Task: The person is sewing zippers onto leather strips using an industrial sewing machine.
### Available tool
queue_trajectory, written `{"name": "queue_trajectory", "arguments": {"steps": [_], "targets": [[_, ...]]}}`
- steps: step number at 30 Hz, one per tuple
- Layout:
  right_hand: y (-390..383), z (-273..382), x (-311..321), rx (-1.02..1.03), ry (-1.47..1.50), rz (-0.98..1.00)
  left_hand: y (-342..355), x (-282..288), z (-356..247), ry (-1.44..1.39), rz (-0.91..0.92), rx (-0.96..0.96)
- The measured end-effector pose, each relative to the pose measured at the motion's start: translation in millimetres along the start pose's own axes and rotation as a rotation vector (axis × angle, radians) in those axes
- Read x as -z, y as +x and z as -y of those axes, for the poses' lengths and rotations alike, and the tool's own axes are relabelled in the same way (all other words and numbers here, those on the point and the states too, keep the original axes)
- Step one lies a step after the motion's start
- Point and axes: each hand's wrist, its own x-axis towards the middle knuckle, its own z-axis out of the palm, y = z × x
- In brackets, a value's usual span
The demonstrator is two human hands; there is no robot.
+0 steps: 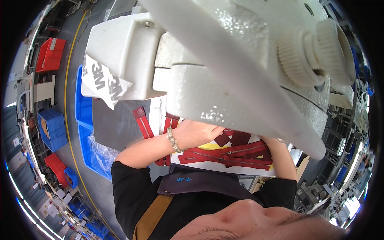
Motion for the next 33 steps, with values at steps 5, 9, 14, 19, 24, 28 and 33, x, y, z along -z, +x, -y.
{"name": "queue_trajectory", "arguments": {"steps": [5,9,14,19,24,28,33], "targets": [[3.0,5.1,2.3,0.434,-0.617,0.081,5.1,9.1,0.7,0.112,-0.104,-0.032],[-1.4,25.5,-17.7,0.611,-0.639,0.033,3.4,3.2,0.3,0.138,-0.088,-0.067],[6.0,55.7,-16.8,0.91,-1.099,-0.006,-1.1,-8.4,8.8,-0.01,0.095,-0.101],[6.4,45.5,-14.3,0.853,-1.093,0.037,15.8,17.6,-1.5,0.035,0.061,-0.058],[7.4,58.2,-9.4,0.824,-0.99,0.017,16.1,14.4,-1.7,-0.125,0.094,0.051],[9.3,52.6,-9.0,0.857,-1.103,0.071,17.2,12.6,-0.8,-0.146,0.102,0.037],[10.5,54.8,-8.5,0.876,-1.113,0.067,16.7,10.5,-2.7,-0.201,0.08,0.056]]}}
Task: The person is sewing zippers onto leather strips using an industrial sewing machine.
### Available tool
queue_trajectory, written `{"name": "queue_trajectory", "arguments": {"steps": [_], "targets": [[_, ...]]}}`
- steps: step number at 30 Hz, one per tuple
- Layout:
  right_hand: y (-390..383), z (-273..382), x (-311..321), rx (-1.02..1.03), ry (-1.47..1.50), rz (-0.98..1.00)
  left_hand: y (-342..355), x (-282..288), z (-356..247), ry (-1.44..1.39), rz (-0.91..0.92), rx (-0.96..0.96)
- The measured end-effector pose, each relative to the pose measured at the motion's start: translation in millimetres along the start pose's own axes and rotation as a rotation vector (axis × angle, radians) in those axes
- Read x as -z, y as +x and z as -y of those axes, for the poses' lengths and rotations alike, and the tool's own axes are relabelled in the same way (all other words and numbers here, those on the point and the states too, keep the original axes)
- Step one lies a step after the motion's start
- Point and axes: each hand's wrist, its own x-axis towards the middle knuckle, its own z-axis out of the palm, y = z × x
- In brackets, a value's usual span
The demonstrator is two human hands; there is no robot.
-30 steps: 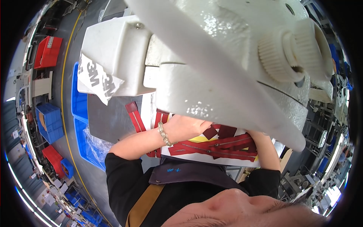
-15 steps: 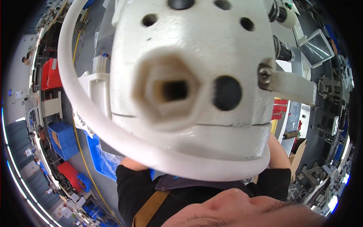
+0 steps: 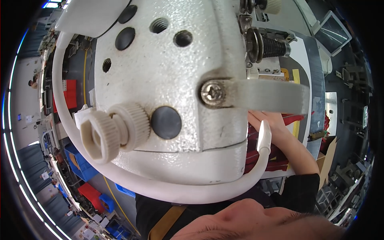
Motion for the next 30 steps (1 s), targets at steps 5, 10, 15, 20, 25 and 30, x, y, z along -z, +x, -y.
{"name": "queue_trajectory", "arguments": {"steps": [5,10,15,20,25,30], "targets": [[2.3,0.0,0.5,-0.02,0.055,0.009,-2.9,-2.8,-2.0,-0.061,-0.053,0.039],[-0.9,17.7,-7.9,-0.823,1.058,0.022,-6.5,-9.5,0.9,0.027,0.01,0.045],[13.7,20.3,-7.3,0.028,0.022,-0.054,-14.0,-33.5,17.3,0.119,-0.024,-0.029],[27.7,18.1,-3.4,0.149,0.087,0.011,-21.5,-54.1,36.4,0.249,-0.057,-0.118],[20.0,22.0,-11.5,0.062,0.101,0.026,-4.9,-7.6,14.5,0.1,-0.096,-0.061],[6.7,18.0,-24.5,0.005,0.323,-0.013,-1.4,18.1,14.9,0.277,-0.339,-0.168]]}}
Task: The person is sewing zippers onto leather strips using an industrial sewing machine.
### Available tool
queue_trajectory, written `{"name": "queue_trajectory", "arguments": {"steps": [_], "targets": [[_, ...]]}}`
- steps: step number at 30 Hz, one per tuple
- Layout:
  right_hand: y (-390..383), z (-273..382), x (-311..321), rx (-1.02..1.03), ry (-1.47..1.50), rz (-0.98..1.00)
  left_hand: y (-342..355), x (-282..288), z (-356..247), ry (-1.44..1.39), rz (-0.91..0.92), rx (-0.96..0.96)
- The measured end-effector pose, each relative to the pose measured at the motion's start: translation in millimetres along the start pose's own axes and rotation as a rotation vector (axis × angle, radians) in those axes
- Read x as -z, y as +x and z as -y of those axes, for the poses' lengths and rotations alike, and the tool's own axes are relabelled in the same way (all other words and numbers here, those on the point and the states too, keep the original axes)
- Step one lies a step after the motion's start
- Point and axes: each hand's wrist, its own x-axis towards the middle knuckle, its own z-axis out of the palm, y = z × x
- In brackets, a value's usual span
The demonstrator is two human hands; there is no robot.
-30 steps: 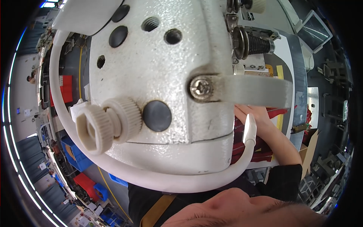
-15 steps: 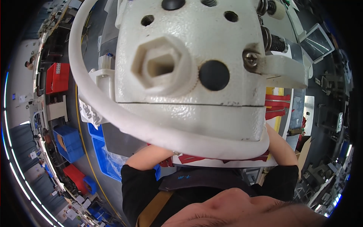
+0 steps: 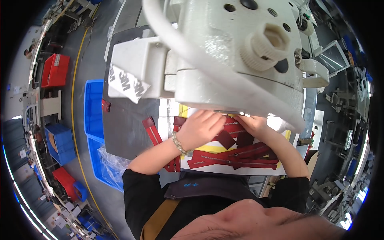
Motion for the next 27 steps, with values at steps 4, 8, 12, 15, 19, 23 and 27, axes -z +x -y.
{"name": "queue_trajectory", "arguments": {"steps": [4,8,12,15,19,23,27], "targets": [[20.2,17.0,15.0,-0.046,-0.033,0.058,-6.8,0.3,10.0,0.05,-0.026,0.13],[15.0,15.2,8.9,-0.04,-0.06,0.005,-11.9,-6.7,22.3,0.038,0.002,0.163],[19.5,12.7,9.2,0.021,-0.086,-0.027,-16.7,-13.8,28.1,-0.011,0.08,0.193],[22.3,14.0,10.7,0.047,-0.097,-0.04,-15.5,-12.1,28.7,0.039,0.088,0.175],[21.6,14.6,12.0,0.05,-0.108,-0.045,-13.2,-10.5,32.5,0.082,0.088,0.133],[20.9,14.3,12.3,0.037,-0.09,-0.034,-14.3,-13.8,40.7,0.067,0.11,0.091],[19.8,15.5,12.6,0.034,-0.106,-0.019,-14.7,-13.3,46.6,0.056,0.153,0.062]]}}
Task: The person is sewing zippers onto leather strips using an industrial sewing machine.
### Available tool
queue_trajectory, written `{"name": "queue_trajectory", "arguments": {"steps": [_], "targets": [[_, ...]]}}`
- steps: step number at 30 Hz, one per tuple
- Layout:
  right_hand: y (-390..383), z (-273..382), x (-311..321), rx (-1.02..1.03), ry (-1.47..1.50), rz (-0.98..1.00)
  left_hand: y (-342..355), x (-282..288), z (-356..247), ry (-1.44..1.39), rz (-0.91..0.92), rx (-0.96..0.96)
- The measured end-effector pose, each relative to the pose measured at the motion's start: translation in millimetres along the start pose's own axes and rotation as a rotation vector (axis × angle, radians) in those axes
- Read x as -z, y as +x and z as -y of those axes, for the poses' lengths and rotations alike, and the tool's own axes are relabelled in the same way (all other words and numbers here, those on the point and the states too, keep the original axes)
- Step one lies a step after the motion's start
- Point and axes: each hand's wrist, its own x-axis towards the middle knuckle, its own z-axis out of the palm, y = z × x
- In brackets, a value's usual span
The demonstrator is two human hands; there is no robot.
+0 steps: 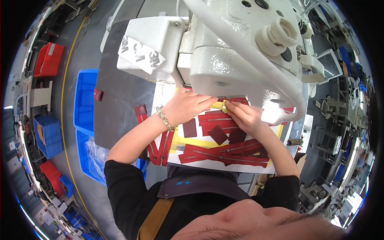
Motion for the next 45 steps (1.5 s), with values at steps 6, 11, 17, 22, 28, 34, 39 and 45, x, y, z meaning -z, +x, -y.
{"name": "queue_trajectory", "arguments": {"steps": [6,11,17,22,28,34,39,45], "targets": [[-2.9,-0.4,-2.1,-0.027,0.024,0.006,10.1,11.2,5.0,-0.054,-0.032,-0.062],[-0.9,0.4,-0.7,-0.024,0.039,0.005,7.7,9.0,6.9,-0.025,-0.008,-0.069],[-2.9,1.3,-1.4,-0.037,0.037,0.009,15.7,14.1,7.6,-0.023,0.021,-0.114],[-2.0,3.1,-1.0,-0.065,0.023,0.022,18.7,13.2,14.5,0.043,-0.026,-0.212],[-12.5,2.0,-7.7,-0.137,-0.023,0.033,14.9,15.8,8.3,-0.175,0.419,0.073],[9.1,19.6,-12.8,-0.112,-0.103,-0.098,14.2,-1.8,16.7,-0.162,0.109,-0.112],[13.8,32.2,-18.7,-0.164,-0.252,-0.094,18.1,11.9,10.8,-0.23,0.229,-0.02],[14.8,37.2,-20.3,-0.137,-0.331,-0.079,14.3,7.5,13.1,-0.07,0.035,-0.102]]}}
